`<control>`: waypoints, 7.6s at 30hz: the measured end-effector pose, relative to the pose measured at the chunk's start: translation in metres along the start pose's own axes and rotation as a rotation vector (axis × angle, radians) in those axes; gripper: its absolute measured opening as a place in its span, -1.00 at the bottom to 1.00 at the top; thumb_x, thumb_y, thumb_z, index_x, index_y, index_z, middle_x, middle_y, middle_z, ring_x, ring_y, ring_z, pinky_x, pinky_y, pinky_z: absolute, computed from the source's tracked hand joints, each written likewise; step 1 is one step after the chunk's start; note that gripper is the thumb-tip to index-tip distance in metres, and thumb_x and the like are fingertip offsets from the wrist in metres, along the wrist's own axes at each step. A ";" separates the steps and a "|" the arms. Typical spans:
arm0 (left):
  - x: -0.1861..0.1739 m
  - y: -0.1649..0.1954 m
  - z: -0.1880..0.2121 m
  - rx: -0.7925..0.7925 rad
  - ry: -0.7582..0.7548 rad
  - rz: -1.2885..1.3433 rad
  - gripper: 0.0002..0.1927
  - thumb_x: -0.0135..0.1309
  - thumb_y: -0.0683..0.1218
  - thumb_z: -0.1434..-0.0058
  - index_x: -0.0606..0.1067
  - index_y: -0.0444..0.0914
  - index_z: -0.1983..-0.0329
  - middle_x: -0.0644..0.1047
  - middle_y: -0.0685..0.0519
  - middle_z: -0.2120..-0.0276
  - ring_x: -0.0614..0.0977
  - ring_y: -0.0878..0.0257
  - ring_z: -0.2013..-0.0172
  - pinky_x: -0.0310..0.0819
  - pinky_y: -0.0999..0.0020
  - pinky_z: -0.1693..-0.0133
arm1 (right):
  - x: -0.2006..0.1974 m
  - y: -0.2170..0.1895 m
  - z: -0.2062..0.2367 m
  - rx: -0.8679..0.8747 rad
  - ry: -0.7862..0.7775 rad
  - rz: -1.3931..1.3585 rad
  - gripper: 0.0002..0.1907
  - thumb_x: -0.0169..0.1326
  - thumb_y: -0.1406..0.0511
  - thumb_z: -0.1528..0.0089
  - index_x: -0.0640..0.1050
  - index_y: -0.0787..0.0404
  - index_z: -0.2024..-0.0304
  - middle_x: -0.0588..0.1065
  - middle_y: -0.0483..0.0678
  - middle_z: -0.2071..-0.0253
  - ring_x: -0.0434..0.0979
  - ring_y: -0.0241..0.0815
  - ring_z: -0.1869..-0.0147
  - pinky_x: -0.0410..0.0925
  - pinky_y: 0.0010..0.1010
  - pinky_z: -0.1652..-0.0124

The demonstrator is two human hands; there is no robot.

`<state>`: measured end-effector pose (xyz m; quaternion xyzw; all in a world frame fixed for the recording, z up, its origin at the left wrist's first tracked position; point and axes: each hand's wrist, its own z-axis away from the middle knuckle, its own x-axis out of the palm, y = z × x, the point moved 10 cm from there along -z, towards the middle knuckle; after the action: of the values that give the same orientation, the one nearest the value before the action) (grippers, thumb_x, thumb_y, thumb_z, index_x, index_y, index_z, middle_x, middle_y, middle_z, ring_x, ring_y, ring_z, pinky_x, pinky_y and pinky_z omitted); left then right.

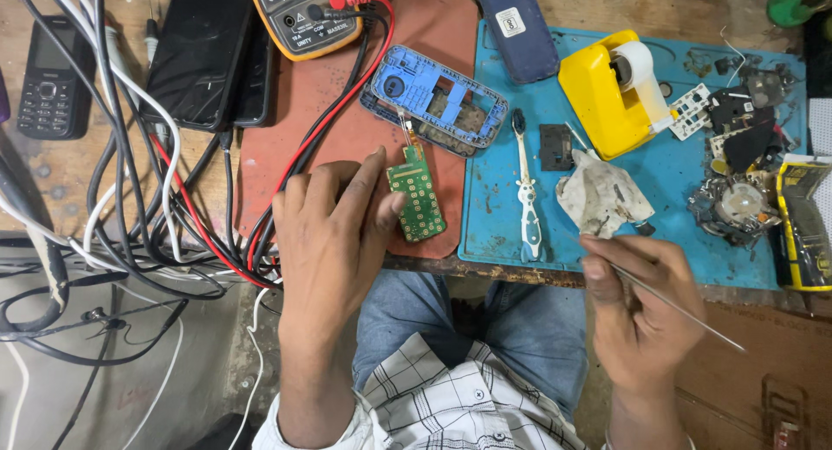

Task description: The person holds a green phone circuit board on the workbench and cleans its surface using a small brush, working over the board's contacts and components. They then pick up a smartphone, press its screen, and set it down before resuming brushing the board.

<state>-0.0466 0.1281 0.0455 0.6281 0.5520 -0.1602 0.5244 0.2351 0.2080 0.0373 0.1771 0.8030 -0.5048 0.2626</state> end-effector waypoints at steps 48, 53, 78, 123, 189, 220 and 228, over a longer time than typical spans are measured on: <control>-0.015 -0.010 0.010 0.212 -0.049 0.155 -0.43 0.35 0.23 -0.07 0.55 -0.14 -0.04 0.54 0.15 -0.17 0.51 0.13 -0.21 0.22 0.15 -0.10 | 0.063 -0.022 0.018 0.028 -0.104 -0.236 -0.58 0.05 0.31 -0.39 0.47 0.46 -0.23 0.54 0.09 0.19 0.49 -0.21 0.25 0.43 -0.40 0.24; -0.019 -0.012 0.013 0.209 -0.048 0.161 -0.43 0.36 0.23 -0.05 0.56 -0.15 -0.01 0.55 0.14 -0.15 0.51 0.13 -0.20 0.21 0.15 -0.07 | 0.052 -0.031 0.022 0.067 -0.140 -0.536 -0.68 -0.09 0.42 -0.41 0.51 0.42 -0.16 0.60 0.19 -0.04 0.54 -0.19 0.25 0.42 -0.39 0.23; -0.015 0.021 0.016 0.218 -0.041 0.135 -0.47 0.37 0.22 -0.02 0.55 -0.13 0.04 0.55 0.16 -0.16 0.49 0.13 -0.22 0.18 0.08 -0.10 | 0.047 -0.080 0.009 -0.364 -0.209 -0.177 -0.76 0.30 0.44 -0.21 0.60 0.22 0.07 0.63 -0.05 0.12 0.67 -0.17 0.10 0.49 -0.42 0.11; -0.004 0.004 0.010 0.230 -0.086 0.163 -0.51 0.36 0.20 -0.08 0.54 -0.17 0.08 0.55 0.10 -0.17 0.52 0.12 -0.21 0.20 0.09 -0.10 | 0.080 -0.076 0.001 -0.339 -0.286 -0.164 -0.67 0.34 0.43 -0.01 0.64 0.27 0.15 0.61 -0.05 0.07 0.60 -0.17 0.12 0.43 -0.40 0.12; -0.021 0.024 0.013 0.206 -0.079 0.157 -0.49 0.35 0.20 0.00 0.55 -0.16 0.09 0.56 0.10 -0.14 0.51 0.12 -0.20 0.19 0.09 -0.11 | 0.068 -0.083 -0.007 -0.213 -0.288 -0.285 -0.73 0.34 0.44 0.03 0.61 0.24 0.28 0.63 -0.07 0.17 0.65 -0.28 0.28 0.43 -0.52 0.37; -0.022 0.022 0.010 0.207 -0.062 0.153 -0.50 0.35 0.20 0.02 0.56 -0.16 0.13 0.57 0.10 -0.12 0.51 0.10 -0.19 0.19 0.07 -0.10 | 0.072 -0.079 -0.008 -0.212 -0.270 -0.274 -0.72 0.33 0.44 0.02 0.61 0.22 0.26 0.63 -0.11 0.16 0.63 -0.38 0.30 0.42 -0.59 0.41; -0.020 0.019 0.008 0.209 -0.067 0.154 -0.51 0.35 0.20 0.00 0.56 -0.16 0.12 0.57 0.09 -0.12 0.52 0.11 -0.19 0.20 0.09 -0.09 | 0.071 -0.090 -0.008 -0.299 -0.270 -0.271 -0.69 0.34 0.42 0.00 0.62 0.23 0.19 0.60 -0.08 0.13 0.65 -0.30 0.18 0.49 -0.55 0.32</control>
<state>-0.0337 0.1134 0.0673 0.7141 0.4647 -0.1971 0.4851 0.1272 0.1779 0.0617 -0.0420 0.8429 -0.4298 0.3209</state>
